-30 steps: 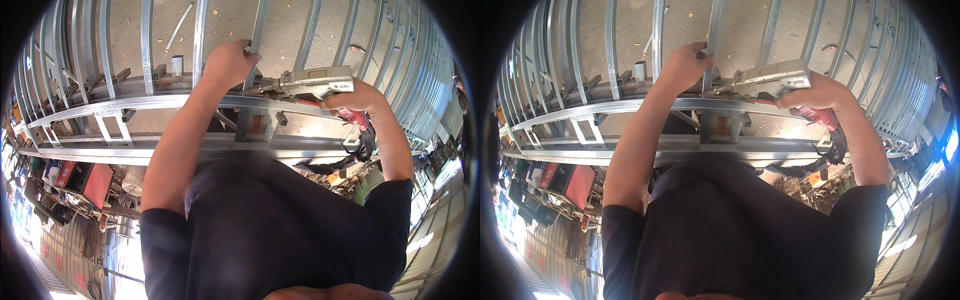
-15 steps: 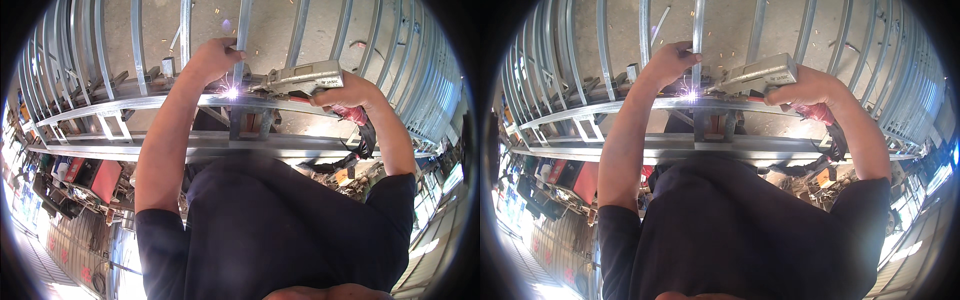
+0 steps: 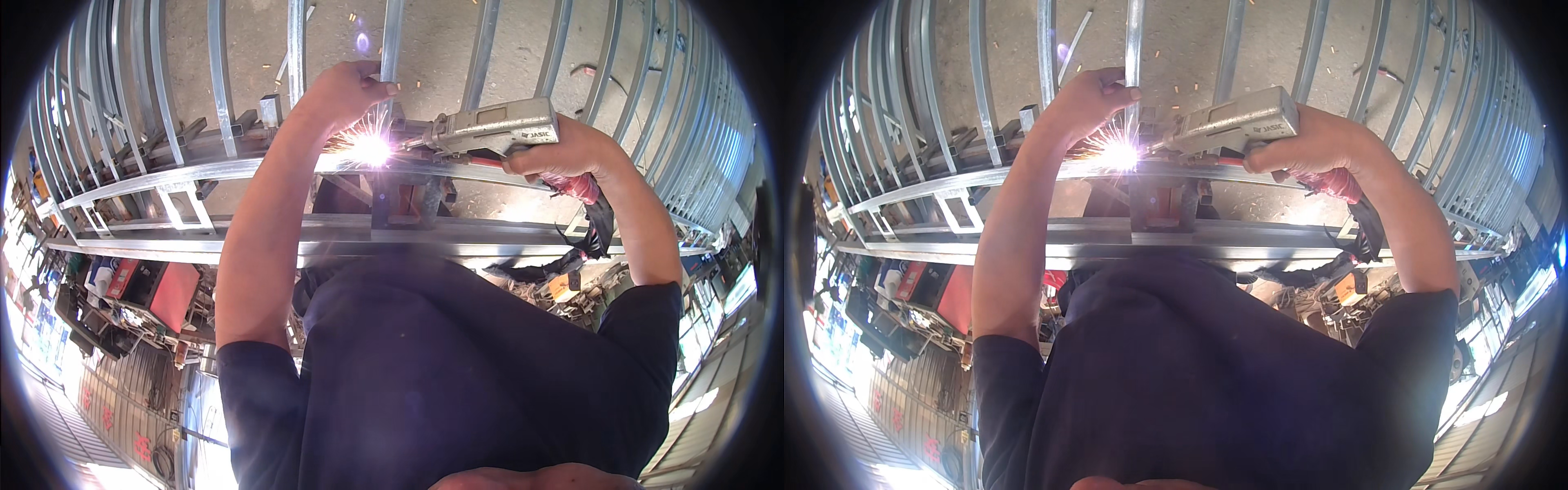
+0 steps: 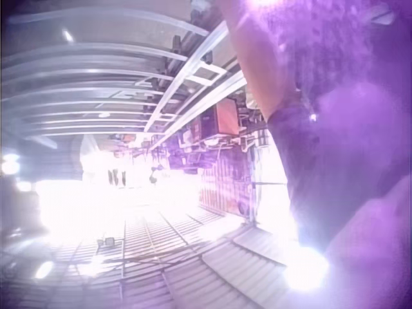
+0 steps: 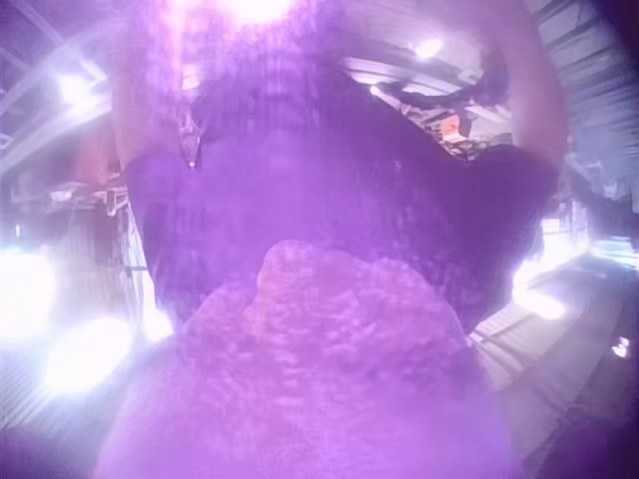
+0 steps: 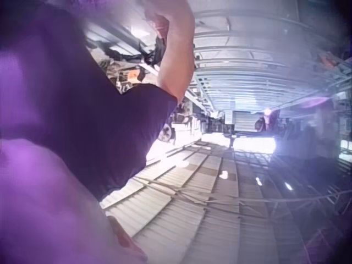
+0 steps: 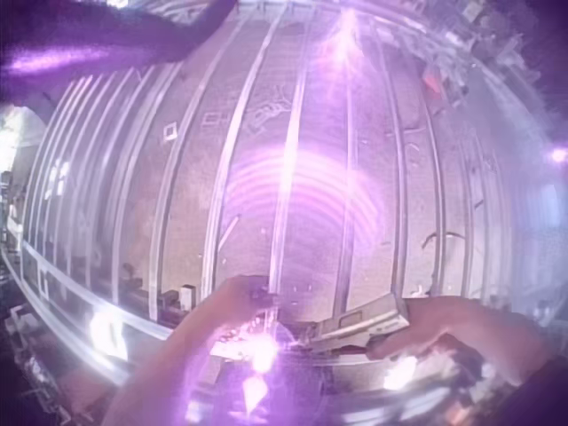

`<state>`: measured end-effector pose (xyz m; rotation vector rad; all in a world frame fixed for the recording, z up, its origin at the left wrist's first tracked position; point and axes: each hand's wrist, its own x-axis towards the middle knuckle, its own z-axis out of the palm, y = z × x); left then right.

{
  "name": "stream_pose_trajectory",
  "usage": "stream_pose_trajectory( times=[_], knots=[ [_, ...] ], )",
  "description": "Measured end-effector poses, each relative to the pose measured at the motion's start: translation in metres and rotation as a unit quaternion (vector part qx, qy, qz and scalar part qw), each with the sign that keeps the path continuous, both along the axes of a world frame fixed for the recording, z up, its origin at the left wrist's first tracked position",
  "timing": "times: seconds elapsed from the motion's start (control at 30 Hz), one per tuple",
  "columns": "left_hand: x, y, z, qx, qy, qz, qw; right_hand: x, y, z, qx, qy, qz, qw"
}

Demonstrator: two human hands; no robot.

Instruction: The person welds a metal frame structure using a handheld welding torch. They position metal bars, apply welds at joints, and move along the frame to complete multiple welds. The person adjusts the frame and continues welding different sections.

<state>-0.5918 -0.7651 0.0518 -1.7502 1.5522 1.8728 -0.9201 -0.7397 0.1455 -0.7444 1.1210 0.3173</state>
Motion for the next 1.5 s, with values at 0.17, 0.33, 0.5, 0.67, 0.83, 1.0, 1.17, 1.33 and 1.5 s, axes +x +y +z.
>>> stream_pose_trajectory(
  times=[0.17,0.33,0.5,0.67,0.83,1.0,1.17,1.33,1.5],
  knots=[
    [-0.002,0.002,0.004,-0.002,-0.012,0.013,1.000,0.000,0.002,0.001,-0.007,0.000,0.000,1.000],
    [-0.001,0.001,0.001,-0.018,-0.017,-0.016,1.000,-0.004,0.002,-0.002,0.002,0.004,0.008,1.000],
    [-0.002,0.000,0.007,-0.004,-0.017,-0.014,1.000,-0.005,0.001,-0.001,0.004,0.009,0.013,1.000],
    [-0.003,-0.003,0.011,0.013,-0.015,-0.012,1.000,-0.003,0.004,0.002,-0.009,0.006,-0.004,1.000],
    [-0.005,-0.003,0.013,0.006,-0.015,-0.003,1.000,-0.002,0.001,0.002,0.008,0.011,0.015,1.000],
    [-0.004,-0.005,0.017,0.014,-0.018,-0.012,1.000,-0.001,0.003,0.004,-0.007,0.022,0.012,1.000],
    [-0.004,-0.005,0.016,0.017,-0.013,-0.015,1.000,-0.005,0.004,0.001,-0.005,0.006,-0.003,1.000],
    [-0.003,-0.002,0.010,-0.002,-0.009,-0.007,1.000,-0.011,0.005,-0.006,-0.009,-0.024,0.014,1.000],
    [-0.002,-0.002,0.006,-0.005,-0.012,-0.018,1.000,-0.014,0.007,-0.008,-0.010,-0.015,0.014,1.000]
  ],
)
